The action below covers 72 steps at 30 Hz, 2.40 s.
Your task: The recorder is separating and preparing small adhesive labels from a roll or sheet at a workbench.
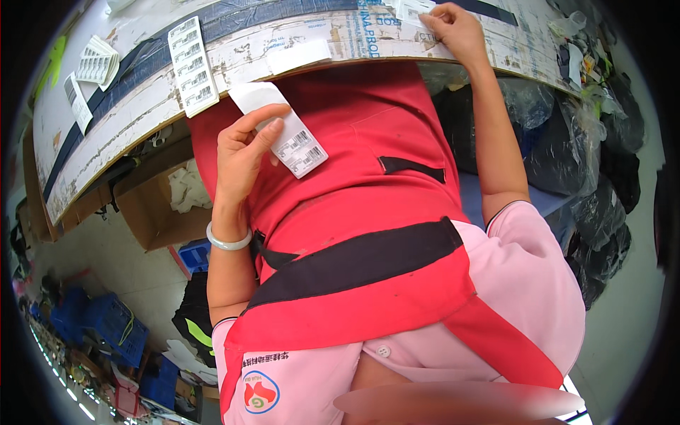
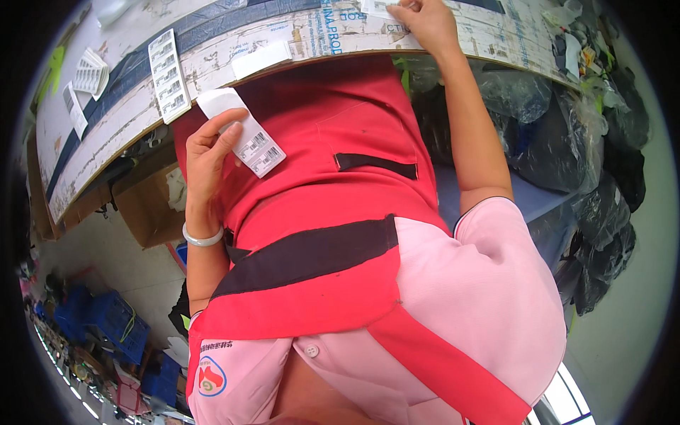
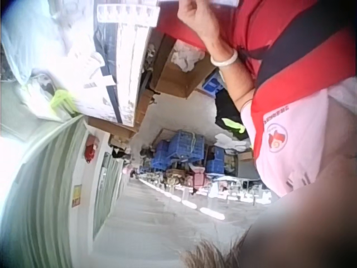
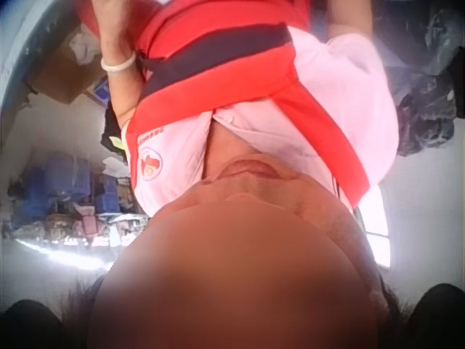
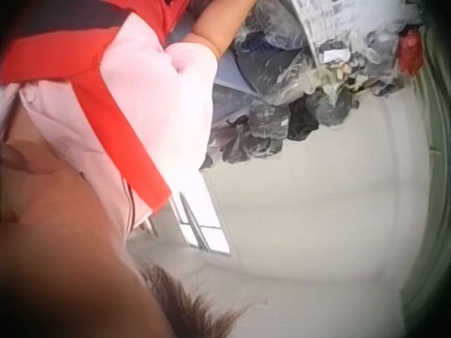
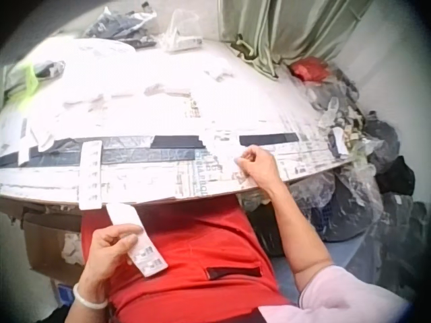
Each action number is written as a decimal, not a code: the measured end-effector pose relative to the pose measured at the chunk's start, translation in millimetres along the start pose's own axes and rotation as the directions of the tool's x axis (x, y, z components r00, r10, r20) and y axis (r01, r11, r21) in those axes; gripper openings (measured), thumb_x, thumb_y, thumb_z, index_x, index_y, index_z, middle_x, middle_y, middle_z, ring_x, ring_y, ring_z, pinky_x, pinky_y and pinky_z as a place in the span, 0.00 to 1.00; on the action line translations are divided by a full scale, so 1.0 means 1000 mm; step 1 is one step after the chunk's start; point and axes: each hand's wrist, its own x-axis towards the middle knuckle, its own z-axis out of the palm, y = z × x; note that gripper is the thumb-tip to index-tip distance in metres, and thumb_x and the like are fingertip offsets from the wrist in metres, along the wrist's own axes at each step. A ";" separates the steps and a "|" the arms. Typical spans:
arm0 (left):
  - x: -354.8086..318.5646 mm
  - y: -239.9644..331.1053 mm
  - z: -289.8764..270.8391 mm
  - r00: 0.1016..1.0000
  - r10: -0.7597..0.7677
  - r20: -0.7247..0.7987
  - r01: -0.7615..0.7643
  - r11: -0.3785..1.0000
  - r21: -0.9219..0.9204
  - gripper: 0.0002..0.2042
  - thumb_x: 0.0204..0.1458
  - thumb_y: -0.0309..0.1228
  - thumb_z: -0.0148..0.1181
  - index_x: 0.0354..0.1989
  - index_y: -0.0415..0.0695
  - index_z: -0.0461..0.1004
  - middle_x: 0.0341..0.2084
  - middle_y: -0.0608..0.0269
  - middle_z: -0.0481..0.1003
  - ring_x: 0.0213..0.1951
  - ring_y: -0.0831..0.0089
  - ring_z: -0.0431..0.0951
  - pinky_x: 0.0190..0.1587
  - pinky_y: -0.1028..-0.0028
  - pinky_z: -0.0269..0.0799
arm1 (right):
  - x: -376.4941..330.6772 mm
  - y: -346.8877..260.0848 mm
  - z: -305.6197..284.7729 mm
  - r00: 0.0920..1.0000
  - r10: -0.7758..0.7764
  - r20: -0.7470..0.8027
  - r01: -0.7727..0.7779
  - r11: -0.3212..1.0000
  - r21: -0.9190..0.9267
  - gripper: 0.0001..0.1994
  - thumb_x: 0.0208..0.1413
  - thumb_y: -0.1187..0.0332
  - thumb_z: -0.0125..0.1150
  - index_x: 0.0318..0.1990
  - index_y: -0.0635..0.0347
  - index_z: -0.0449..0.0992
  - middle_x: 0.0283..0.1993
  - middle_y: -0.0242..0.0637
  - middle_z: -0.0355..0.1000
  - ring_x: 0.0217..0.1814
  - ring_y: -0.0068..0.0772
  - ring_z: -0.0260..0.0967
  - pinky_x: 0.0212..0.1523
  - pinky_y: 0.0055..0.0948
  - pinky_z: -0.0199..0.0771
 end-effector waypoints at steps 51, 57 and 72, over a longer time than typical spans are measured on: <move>0.000 -0.011 -0.011 0.996 0.081 -0.036 -0.077 0.991 0.106 0.20 0.63 0.42 0.52 0.38 0.35 0.81 0.31 0.63 0.79 0.34 0.81 0.74 0.38 0.80 0.69 | -0.058 -0.108 0.117 0.841 0.009 0.541 -0.234 0.907 0.350 0.07 0.58 0.71 0.61 0.35 0.67 0.76 0.28 0.35 0.76 0.24 0.20 0.72 0.24 0.17 0.73; 0.000 -0.012 -0.010 0.997 0.069 -0.028 -0.066 0.993 0.095 0.19 0.63 0.42 0.52 0.39 0.35 0.81 0.30 0.64 0.79 0.32 0.82 0.73 0.35 0.81 0.68 | -0.059 -0.110 0.118 0.846 0.005 0.534 -0.215 0.918 0.332 0.07 0.57 0.70 0.61 0.35 0.67 0.76 0.28 0.36 0.75 0.24 0.20 0.71 0.23 0.17 0.73; 0.002 -0.016 -0.008 0.998 0.059 -0.029 -0.056 0.993 0.101 0.19 0.62 0.42 0.54 0.39 0.36 0.81 0.28 0.66 0.78 0.30 0.83 0.72 0.32 0.82 0.67 | -0.058 -0.122 0.118 0.841 0.038 0.540 -0.192 0.954 0.232 0.08 0.57 0.69 0.60 0.34 0.67 0.76 0.25 0.35 0.74 0.21 0.21 0.71 0.21 0.18 0.71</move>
